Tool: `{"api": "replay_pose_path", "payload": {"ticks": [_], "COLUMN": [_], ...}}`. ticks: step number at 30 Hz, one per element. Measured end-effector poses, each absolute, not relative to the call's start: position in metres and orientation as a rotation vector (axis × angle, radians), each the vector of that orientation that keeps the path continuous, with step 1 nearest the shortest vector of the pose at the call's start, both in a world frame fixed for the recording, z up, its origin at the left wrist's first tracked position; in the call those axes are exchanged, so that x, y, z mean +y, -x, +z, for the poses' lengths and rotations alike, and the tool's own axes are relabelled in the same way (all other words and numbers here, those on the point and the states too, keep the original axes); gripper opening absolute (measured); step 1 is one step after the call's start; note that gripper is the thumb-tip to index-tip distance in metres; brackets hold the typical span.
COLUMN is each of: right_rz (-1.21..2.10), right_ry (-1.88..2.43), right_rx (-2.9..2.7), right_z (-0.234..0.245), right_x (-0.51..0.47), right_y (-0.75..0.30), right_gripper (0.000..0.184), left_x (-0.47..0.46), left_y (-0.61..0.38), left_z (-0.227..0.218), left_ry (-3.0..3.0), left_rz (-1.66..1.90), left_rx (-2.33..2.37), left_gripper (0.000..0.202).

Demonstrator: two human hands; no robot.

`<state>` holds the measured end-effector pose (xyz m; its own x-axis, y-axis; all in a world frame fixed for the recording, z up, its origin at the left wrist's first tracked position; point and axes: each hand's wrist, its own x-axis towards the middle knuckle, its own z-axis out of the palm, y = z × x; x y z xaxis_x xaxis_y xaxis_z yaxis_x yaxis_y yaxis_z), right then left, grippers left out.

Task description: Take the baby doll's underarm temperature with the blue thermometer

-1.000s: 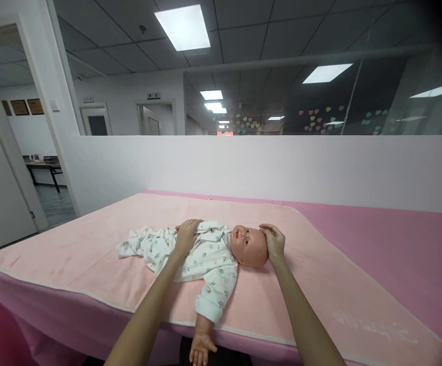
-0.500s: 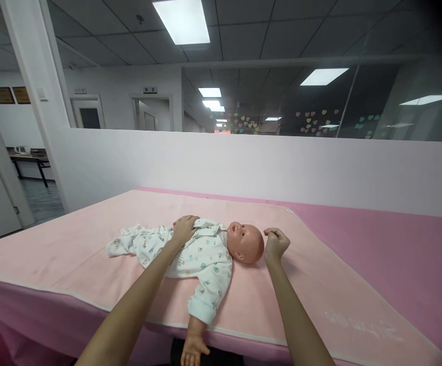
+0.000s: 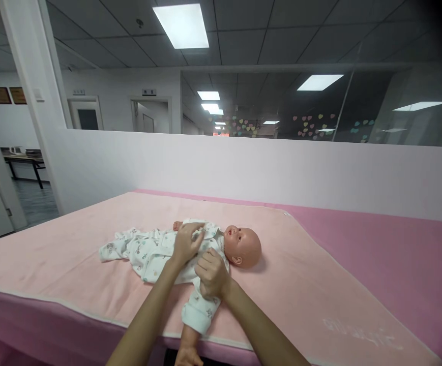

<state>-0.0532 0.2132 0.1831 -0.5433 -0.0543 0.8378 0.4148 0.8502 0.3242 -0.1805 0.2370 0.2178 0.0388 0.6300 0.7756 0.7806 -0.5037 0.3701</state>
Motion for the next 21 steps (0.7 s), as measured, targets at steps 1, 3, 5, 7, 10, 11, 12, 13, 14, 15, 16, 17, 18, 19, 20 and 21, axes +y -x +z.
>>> {"api": "replay_pose_path", "payload": {"ticks": [1,3,5,7,10,11,12,13,14,15,16,17,18,19,20,21], "right_rz": [-0.608,-0.567,-0.508,-0.456,-0.441,-0.448,-0.454,-0.456,-0.454,-0.446,-0.431,-0.41,-0.385,-0.36,-0.337,-0.319], "right_ry": [0.251,0.284,0.362,0.418,0.427,0.422,0.419,0.42,0.427,0.437,0.448,0.46,0.473,0.483,0.49,0.493], "right_rx": [-2.075,-2.062,-2.035,-2.018,-2.006,-1.997,-1.987,-1.975,-1.963,-1.952,-1.944,-1.939,-1.934,-1.93,-1.93,-1.931], "right_z": [0.181,0.177,0.176,0.177,0.179,0.18,0.181,0.181,0.181,0.181,0.18,0.18,0.179,0.178,0.177,0.176], "right_x": [0.213,0.215,0.217,0.219,0.218,0.218,0.217,0.216,0.216,0.215,0.215,0.214,0.214,0.213,0.212,0.211], "right_y": [0.056,0.054,0.048,0.042,0.039,0.039,0.039,0.039,0.039,0.039,0.038,0.038,0.039,0.039,0.04,0.041], "right_gripper": [0.005,0.006,0.007,0.008,0.009,0.01,0.011,0.012,0.013,0.014,0.014,0.013,0.013,0.013,0.013,0.013], "left_x": [0.237,0.239,0.244,0.25,0.263,0.266,0.269,0.271,0.271,0.27,0.267,0.264,0.259,0.255,0.251,0.248], "left_y": [0.174,0.164,0.159,0.159,0.164,0.165,0.167,0.168,0.169,0.17,0.17,0.171,0.17,0.17,0.169,0.168], "left_z": [0.217,0.213,0.211,0.211,0.213,0.214,0.214,0.214,0.213,0.211,0.21,0.208,0.206,0.204,0.202,0.201], "left_ry": [2.238,2.379,2.433,2.411,2.272,2.229,2.196,2.183,2.201,2.242,2.299,2.364,2.423,2.463,2.476,2.47], "left_rz": [-1.399,-1.281,-1.25,-1.311,-1.487,-1.555,-1.628,-1.702,-1.77,-1.827,-1.865,-1.884,-1.883,-1.866,-1.843,-1.818], "left_rx": [-1.469,-1.509,-1.607,-1.754,-2.021,-2.087,-2.131,-2.143,-2.122,-2.079,-2.019,-1.948,-1.875,-1.811,-1.763,-1.73], "left_gripper": [0.027,0.03,0.03,0.027,0.027,0.027,0.027,0.028,0.028,0.03,0.032,0.033,0.035,0.037,0.037,0.035]}}
